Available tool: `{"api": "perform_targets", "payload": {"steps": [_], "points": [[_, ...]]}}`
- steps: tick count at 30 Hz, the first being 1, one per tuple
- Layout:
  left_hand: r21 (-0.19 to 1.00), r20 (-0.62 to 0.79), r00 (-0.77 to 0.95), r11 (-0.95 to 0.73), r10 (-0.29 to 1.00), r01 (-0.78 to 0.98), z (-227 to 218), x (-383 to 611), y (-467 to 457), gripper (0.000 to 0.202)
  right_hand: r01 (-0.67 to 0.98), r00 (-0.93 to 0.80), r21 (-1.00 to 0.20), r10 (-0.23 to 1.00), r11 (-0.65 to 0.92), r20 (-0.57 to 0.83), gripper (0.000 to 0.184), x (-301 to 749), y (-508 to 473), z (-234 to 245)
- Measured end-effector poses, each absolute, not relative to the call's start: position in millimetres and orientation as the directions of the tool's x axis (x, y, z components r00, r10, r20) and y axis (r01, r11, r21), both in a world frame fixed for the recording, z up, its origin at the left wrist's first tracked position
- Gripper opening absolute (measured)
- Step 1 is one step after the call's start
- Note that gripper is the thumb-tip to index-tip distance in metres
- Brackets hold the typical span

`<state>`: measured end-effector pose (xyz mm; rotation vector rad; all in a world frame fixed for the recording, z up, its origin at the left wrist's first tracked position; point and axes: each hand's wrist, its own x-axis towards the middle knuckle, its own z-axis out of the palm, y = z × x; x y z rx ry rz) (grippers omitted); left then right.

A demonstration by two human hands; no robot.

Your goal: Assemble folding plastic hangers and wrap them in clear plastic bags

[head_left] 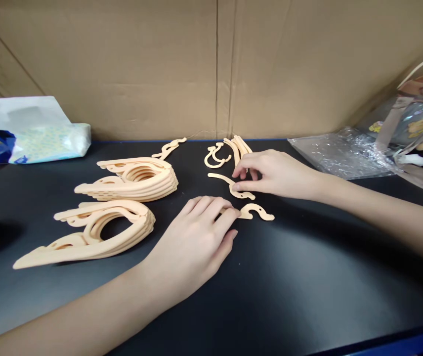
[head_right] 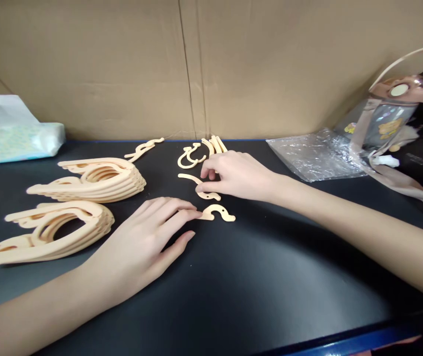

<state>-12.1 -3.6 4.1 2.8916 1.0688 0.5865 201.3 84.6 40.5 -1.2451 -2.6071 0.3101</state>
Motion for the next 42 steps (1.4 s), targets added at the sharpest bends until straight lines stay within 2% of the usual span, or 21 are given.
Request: {"api": "perform_targets", "payload": {"steps": [2,5,8,10,12,14,16,19,23,25,30,38,40,42], "points": [[0.131,0.338,0.723,-0.791,0.602,0.597,4.8,-11.7,-4.5,0.02,0.735,-0.626,-0.251,0.773,0.63,0.108,0.025,195.3,80.7,39.4],[0.16,0.351,0.75,-0.825,0.561,0.542,5.9,-11.3,-5.8,0.018,0.688,-0.695,-0.199,0.712,0.698,0.098,0.011,191.1,73.9,39.1],[0.191,0.395,0.727,-0.825,0.561,0.532,6.5,-11.4,-6.6,0.014,0.632,-0.754,-0.165,0.65,0.757,0.094,0.019,193.1,68.1,40.4],[0.194,0.43,0.686,-0.802,0.587,0.565,6.2,-12.0,-6.6,0.012,0.595,-0.774,-0.21,0.623,0.776,0.112,0.021,196.6,65.0,41.6],[0.197,0.448,0.655,-0.782,0.609,0.592,5.0,-12.8,-6.5,0.021,0.534,-0.8,-0.312,0.589,0.786,0.115,0.018,200.5,62.8,42.7],[0.201,0.438,0.658,-0.78,0.612,0.592,3.3,-13.2,-6.4,0.03,0.469,-0.832,-0.417,0.548,0.779,0.086,0.018,204.0,62.0,43.7],[0.208,0.407,0.677,-0.784,0.613,0.585,1.9,-12.9,-6.4,0.03,0.441,-0.852,-0.453,0.52,0.775,0.061,0.019,206.7,63.3,44.2],[0.221,0.35,0.7,-0.781,0.622,0.583,1.5,-11.2,-6.7,0.022,0.493,-0.817,-0.366,0.565,0.789,0.117,0.019,207.6,70.8,43.4],[0.214,0.334,0.725,-0.798,0.602,0.564,2.6,-10.3,-6.9,0.016,0.633,-0.724,-0.111,0.637,0.766,0.264,0.021,200.1,91.7,38.5],[0.207,0.342,0.74,-0.814,0.58,0.543,2.7,-10.9,-7.1,0.016,0.659,-0.727,0.011,0.632,0.752,0.268,0.023,192.2,103.9,34.7],[0.2,0.349,0.766,-0.841,0.54,0.502,3.6,-12.0,-7.2,0.016,0.64,-0.755,0.064,0.612,0.766,0.234,0.022,169.7,124.1,29.6],[0.206,0.356,0.765,-0.843,0.537,0.496,6.0,-11.3,-8.1,0.017,0.564,-0.815,-0.011,0.558,0.826,0.158,0.022,171.5,106.9,37.2],[0.187,0.407,0.737,-0.839,0.54,0.511,5.5,-11.6,-8.2,0.016,0.54,-0.826,-0.078,0.545,0.838,0.145,0.023,179.7,96.5,37.0],[0.178,0.435,0.706,-0.822,0.559,0.541,4.6,-11.9,-8.0,0.02,0.491,-0.841,-0.223,0.525,0.842,0.13,0.022,189.0,87.5,36.9]]}}
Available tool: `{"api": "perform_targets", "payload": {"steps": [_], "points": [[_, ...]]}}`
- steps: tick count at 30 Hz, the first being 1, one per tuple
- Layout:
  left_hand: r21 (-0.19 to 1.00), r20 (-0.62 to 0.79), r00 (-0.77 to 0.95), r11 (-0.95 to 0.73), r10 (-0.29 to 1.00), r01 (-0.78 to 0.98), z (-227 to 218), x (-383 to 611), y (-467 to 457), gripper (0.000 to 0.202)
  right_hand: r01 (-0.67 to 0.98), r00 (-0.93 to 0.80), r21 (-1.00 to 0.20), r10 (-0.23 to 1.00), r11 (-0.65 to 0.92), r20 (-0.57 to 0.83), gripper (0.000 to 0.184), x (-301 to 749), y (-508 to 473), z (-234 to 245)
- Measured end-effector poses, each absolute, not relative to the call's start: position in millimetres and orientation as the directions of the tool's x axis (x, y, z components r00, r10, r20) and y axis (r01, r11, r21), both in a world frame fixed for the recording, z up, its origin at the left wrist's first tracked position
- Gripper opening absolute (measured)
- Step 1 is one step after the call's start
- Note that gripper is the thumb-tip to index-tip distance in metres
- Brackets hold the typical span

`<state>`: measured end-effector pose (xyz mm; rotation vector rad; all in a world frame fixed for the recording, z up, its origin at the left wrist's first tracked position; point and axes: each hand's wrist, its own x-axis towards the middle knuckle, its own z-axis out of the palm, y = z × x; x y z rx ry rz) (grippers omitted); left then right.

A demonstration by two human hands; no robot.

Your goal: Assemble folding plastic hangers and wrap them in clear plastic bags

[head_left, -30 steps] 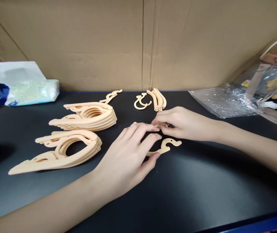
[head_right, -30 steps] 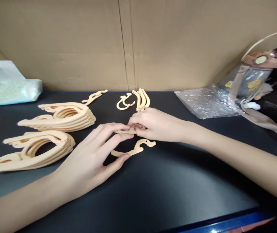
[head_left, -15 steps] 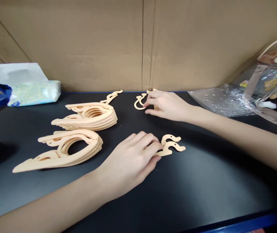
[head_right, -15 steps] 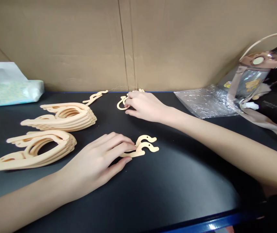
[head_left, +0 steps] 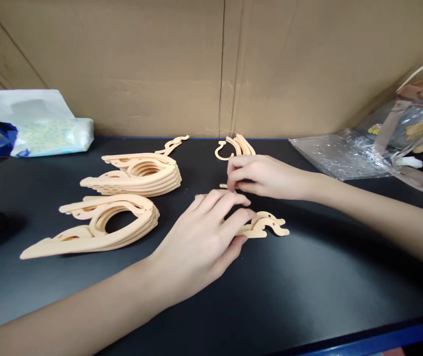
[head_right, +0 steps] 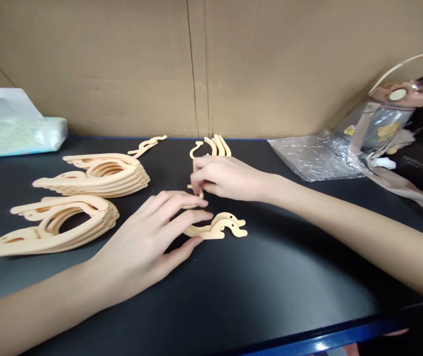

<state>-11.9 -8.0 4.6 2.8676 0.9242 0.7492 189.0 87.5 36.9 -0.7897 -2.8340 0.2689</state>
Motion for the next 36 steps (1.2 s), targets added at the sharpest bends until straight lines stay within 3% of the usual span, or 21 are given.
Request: {"api": "perform_targets", "payload": {"steps": [3,5,7,10,12,25,36], "points": [[0.239,0.375,0.702,-0.795,0.605,0.558,3.0,-12.2,-7.2,0.024,0.423,-0.864,-0.391,0.494,0.818,0.099,0.021,201.7,81.8,38.0],[0.277,0.327,0.729,-0.799,0.601,0.534,2.5,-12.2,-6.6,0.021,0.448,-0.833,-0.417,0.539,0.791,0.128,0.017,208.2,84.5,39.1],[0.282,0.314,0.754,-0.815,0.577,0.506,2.9,-12.2,-5.9,0.019,0.554,-0.748,-0.332,0.632,0.763,0.202,0.015,212.6,91.7,39.9],[0.276,0.303,0.78,-0.834,0.548,0.478,4.1,-12.2,-5.2,0.021,0.783,-0.57,-0.096,0.771,0.614,0.283,0.018,215.9,107.2,39.4],[0.277,0.286,0.799,-0.844,0.529,0.459,4.6,-12.5,-5.1,0.024,0.854,-0.49,-0.028,0.821,0.52,0.292,0.022,216.1,118.7,37.3],[0.271,0.274,0.819,-0.858,0.503,0.436,6.4,-12.4,-4.7,0.026,0.95,-0.244,-0.162,0.96,0.265,0.14,0.038,210.6,164.3,36.1],[0.253,0.284,0.818,-0.862,0.5,0.439,7.2,-12.0,-4.8,0.025,0.966,-0.213,-0.122,0.97,0.227,0.118,0.037,220.7,163.5,39.7]]}}
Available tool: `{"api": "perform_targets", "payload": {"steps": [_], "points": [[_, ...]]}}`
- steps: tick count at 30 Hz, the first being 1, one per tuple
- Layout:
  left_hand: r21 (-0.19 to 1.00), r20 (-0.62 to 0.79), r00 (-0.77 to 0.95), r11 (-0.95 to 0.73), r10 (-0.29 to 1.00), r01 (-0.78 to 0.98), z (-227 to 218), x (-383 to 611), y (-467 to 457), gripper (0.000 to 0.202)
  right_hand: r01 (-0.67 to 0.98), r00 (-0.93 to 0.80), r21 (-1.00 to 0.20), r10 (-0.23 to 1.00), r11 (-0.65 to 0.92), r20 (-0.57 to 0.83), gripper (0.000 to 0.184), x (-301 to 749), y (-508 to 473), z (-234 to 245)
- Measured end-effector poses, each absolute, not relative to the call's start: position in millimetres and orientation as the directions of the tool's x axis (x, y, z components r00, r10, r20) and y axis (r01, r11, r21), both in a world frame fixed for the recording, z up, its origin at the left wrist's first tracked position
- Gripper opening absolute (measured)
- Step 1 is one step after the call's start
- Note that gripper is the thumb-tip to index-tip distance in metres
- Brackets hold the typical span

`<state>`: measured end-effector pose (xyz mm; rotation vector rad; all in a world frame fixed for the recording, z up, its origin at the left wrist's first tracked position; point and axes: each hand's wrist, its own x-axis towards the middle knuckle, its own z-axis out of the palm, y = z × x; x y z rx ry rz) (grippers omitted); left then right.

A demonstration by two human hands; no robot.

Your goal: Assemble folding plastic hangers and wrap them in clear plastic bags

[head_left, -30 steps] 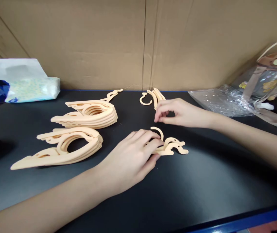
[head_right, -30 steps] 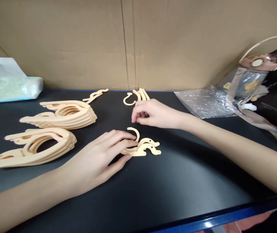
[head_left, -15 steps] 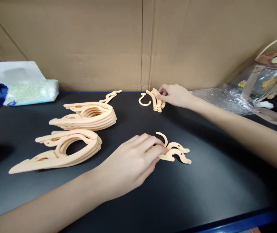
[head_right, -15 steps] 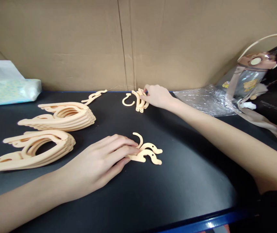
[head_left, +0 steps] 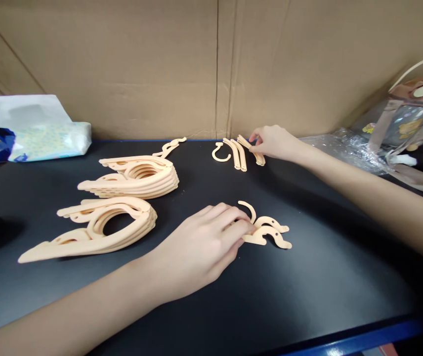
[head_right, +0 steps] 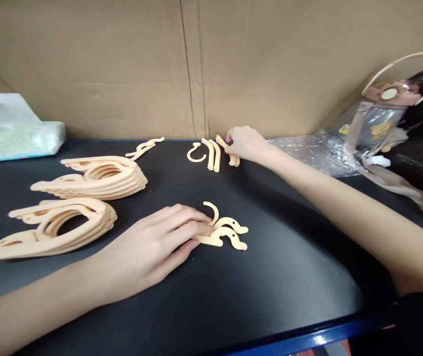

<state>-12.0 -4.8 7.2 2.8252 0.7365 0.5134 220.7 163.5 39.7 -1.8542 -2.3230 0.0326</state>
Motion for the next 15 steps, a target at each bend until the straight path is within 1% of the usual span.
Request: {"api": "perform_targets", "payload": {"steps": [5,7,12,14,15], "points": [[0.267,0.284,0.824,-0.866,0.49,0.423,6.9,-13.7,-4.6,0.025,0.969,-0.201,-0.129,0.975,0.213,0.098,0.02,251.7,151.1,40.6],[0.27,0.294,0.832,-0.876,0.471,0.4,6.6,-13.9,-5.1,0.026,0.966,-0.204,-0.145,0.975,0.216,0.092,0.017,265.9,138.4,38.9],[0.261,0.295,0.861,-0.902,0.414,0.344,8.1,-10.5,-12.2,0.025,0.944,-0.239,-0.209,0.966,0.255,0.095,0.025,279.1,87.9,27.9],[0.288,0.299,0.868,-0.904,0.397,0.314,10.2,-8.2,-17.3,0.023,0.929,-0.234,-0.262,0.963,0.262,0.133,0.029,271.8,65.9,22.2],[0.307,0.314,0.863,-0.903,0.395,0.301,11.2,-7.1,-19.6,0.022,0.902,-0.281,-0.288,0.944,0.321,0.174,0.029,266.1,56.0,19.7]]}}
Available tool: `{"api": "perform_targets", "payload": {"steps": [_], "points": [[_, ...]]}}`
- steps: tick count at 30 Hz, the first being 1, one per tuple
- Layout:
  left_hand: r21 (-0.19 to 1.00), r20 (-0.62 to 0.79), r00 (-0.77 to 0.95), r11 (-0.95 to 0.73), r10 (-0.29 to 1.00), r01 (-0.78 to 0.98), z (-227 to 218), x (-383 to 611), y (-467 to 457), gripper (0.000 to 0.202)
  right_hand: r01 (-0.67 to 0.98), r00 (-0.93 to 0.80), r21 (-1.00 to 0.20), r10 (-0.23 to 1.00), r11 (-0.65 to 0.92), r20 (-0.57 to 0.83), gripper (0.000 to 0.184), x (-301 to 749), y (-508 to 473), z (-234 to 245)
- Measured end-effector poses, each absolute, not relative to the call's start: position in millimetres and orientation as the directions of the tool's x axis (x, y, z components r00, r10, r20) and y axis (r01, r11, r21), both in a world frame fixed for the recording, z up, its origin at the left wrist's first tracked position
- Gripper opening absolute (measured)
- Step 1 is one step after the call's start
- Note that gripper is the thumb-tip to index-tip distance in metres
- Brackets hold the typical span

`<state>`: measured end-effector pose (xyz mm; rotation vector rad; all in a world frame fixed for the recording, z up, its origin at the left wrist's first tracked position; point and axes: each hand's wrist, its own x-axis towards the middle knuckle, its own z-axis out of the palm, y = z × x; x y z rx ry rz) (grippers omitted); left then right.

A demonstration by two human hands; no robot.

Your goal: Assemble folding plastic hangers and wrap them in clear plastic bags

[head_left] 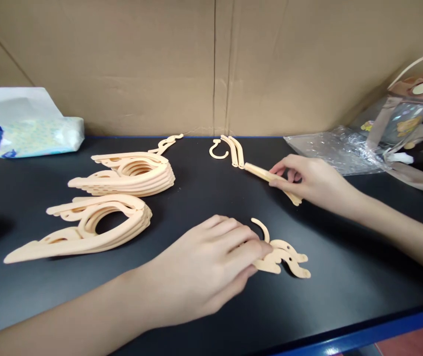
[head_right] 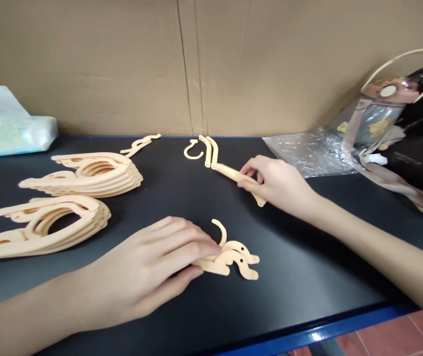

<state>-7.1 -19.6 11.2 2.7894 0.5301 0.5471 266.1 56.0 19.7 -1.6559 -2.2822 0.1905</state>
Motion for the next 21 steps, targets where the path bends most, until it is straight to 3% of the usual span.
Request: {"api": "perform_targets", "payload": {"steps": [4,9,16,21], "points": [[0.272,0.423,0.779,-0.885,0.463,0.378,11.7,-6.6,-21.1,0.024,0.702,-0.555,-0.387,0.8,0.598,0.228,0.019,239.6,29.9,12.7],[0.148,0.442,0.701,-0.816,0.56,0.559,4.1,-13.7,-3.3,0.027,0.553,-0.725,-0.243,0.604,0.797,0.33,0.024,229.8,25.2,7.6],[0.034,0.451,0.688,-0.782,0.568,0.623,5.1,-16.3,2.9,0.017,0.495,-0.76,-0.214,0.539,0.842,0.363,0.024,244.4,26.8,6.2],[-0.05,0.461,0.692,-0.762,0.555,0.645,12.1,-15.0,-2.5,0.021,0.543,-0.73,-0.21,0.581,0.813,0.36,0.024,247.3,29.4,6.3]]}}
